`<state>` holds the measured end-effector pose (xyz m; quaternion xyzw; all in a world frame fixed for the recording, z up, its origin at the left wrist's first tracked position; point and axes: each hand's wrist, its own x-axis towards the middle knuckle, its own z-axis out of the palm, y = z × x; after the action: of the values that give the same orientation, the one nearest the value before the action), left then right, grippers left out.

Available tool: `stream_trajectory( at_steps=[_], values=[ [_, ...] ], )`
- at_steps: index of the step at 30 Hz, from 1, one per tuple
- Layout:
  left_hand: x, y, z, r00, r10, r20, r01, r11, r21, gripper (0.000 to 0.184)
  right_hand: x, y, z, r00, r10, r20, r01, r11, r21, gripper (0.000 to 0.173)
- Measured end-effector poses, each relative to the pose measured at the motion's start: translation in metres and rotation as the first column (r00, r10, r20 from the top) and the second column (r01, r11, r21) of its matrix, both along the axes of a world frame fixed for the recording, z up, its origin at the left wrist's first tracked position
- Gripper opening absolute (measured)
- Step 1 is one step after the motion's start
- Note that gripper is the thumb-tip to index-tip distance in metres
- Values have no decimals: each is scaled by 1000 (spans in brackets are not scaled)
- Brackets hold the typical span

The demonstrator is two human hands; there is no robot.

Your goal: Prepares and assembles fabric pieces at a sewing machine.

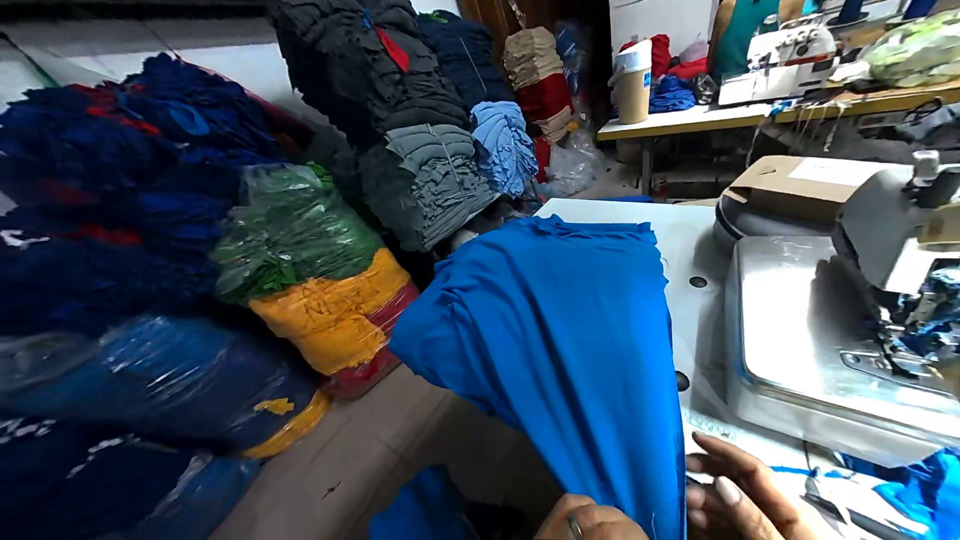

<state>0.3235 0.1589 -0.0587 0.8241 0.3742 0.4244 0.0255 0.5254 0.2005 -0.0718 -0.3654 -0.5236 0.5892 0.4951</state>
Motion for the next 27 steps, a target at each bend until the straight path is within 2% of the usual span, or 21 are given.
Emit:
stream_trajectory(
  at_steps=[3, 6, 8, 14, 21, 23, 27],
  values=[
    [0, -1, -5, 997, 8, 75, -6, 999, -34, 19, -9, 2, -2, 990, -95, 109, 68, 971, 229, 34],
    [4, -1, -4, 996, 49, 81, -49, 999, -2, 20, -14, 5, -12, 963, -217, 160, 119, 875, 470, 23],
    [6, -2, -4, 994, 57, 88, -58, 998, 3, 19, -15, 6, -18, 948, -255, 190, 111, 825, 554, 17],
    [4, 0, -7, 995, 5, 102, -3, 1000, -16, 16, -24, 8, -23, 933, -329, 146, 184, 784, 592, 13],
    [-2, 0, -4, 990, -29, 141, 33, 999, -24, 17, -17, 16, -24, 910, -375, 176, 170, 726, 667, 1],
    [-2, 1, -5, 990, -30, 135, 34, 999, -25, 16, -18, 14, -19, 901, -405, 157, 211, 725, 656, 6],
    [-2, 1, -7, 991, -49, 124, 54, 998, -39, 16, -15, 16, -21, 886, -413, 208, 168, 706, 688, 7]
  ],
)
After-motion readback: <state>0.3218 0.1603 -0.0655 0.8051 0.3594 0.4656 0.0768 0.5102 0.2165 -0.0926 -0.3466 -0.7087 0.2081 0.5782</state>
